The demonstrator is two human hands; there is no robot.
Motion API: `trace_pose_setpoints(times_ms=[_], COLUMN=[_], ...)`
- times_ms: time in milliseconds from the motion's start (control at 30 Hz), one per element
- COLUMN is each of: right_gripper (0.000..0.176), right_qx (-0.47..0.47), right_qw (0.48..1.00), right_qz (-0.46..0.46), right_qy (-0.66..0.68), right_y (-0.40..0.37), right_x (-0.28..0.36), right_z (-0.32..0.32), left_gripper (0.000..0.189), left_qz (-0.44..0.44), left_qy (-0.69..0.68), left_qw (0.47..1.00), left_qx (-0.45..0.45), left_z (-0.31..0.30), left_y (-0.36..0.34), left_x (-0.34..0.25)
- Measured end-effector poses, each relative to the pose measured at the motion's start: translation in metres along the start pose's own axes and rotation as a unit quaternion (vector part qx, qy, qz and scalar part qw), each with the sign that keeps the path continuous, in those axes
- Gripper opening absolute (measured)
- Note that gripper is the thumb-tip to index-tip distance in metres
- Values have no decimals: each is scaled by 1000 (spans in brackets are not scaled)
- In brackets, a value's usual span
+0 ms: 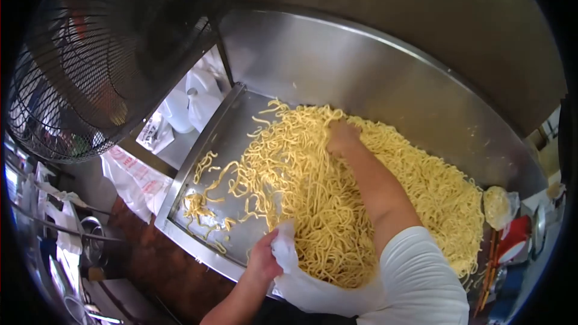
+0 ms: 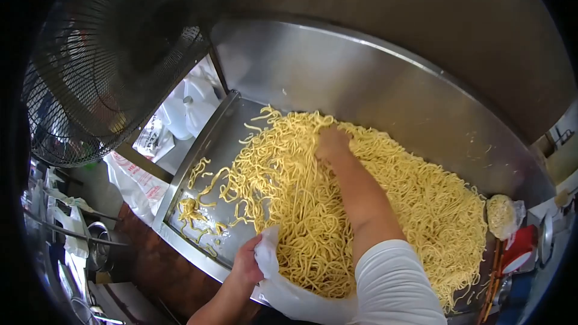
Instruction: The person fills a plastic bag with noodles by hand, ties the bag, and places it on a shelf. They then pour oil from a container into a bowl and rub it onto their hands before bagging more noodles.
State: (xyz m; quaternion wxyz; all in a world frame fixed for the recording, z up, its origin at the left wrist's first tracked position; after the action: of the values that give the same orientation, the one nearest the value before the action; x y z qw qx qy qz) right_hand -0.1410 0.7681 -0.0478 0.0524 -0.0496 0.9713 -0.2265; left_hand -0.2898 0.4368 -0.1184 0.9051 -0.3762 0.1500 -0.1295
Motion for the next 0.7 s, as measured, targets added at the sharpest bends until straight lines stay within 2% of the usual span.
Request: trace_pose_setpoints(times_ms=[33,67,100,133,167,200,233,300,333,367,400,433,467,500,533,567,600,633,667,700], right_gripper=[68,68,62,57,52,52,52,50,40,32,24,18,24,31,31,27,24,32,32,33], right_qx=[13,21,17,10,-52,-36,-23,47,-7,33,47,92,128,162,162,183,204,216,218,256], right_qw=[999,999,999,999,993,992,990,948,942,940,905,897,858,810,810,761,704,776,774,779], right_qz=[-3,0,-9,-18,-50,-52,-53,-204,-290,-319,-419,-432,-496,-555,-553,-595,-631,-583,-585,-545], right_qy=[39,41,46,50,90,111,131,241,166,116,60,-12,45,103,105,181,254,104,103,175], right_y=[9,10,12,7,-10,-25,-40,-102,-144,-171,-203,-245,-276,-298,-301,-302,-304,-298,-294,-291], right_x=[-4,-6,-10,-15,-21,-25,-30,-21,-9,2,20,35,42,47,47,46,45,43,38,32], right_z=[2,12,17,16,20,28,35,37,31,45,63,63,75,87,100,112,117,113,95,62], left_gripper=[31,32,33,33,35,36,32,30,28,28,25,22,22,20,17,11,11,9,8,8], left_qz=[28,52,13,7,3,0,16,6,-2,-9,-11,-12,-15,-36,-54,-11,-12,-4,5,20], left_qy=[11,22,4,3,-1,-3,-20,-12,-2,-2,48,99,102,143,182,188,187,168,148,146], left_qw=[1000,998,996,995,996,997,994,993,993,993,992,988,988,976,961,968,969,972,976,979], left_qx=[1,6,92,97,84,72,103,115,115,118,117,115,116,157,199,165,163,162,162,138], left_z=[2,3,2,4,9,11,13,26,36,58,85,99,96,91,99,99,96,91,85,71], left_y=[1,2,6,10,12,14,18,28,33,33,31,28,35,48,43,35,22,11,2,-5], left_x=[-3,-3,-5,-6,-9,-12,-17,-35,-40,-43,-45,-43,-37,-30,-24,-16,-17,-18,-20,-23])
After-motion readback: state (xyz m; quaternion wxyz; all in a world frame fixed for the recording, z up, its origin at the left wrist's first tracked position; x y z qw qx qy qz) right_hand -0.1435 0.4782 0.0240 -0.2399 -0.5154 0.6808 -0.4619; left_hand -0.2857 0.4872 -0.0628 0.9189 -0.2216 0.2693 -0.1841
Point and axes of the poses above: each hand's wrist, its own y-axis towards the middle knuckle, its own z-axis out of the palm, x = y × z, the point moved 3 cm from there along y, towards the middle knuckle, and after that the axes turned 7 degrees about z, right-handed, at the moved point
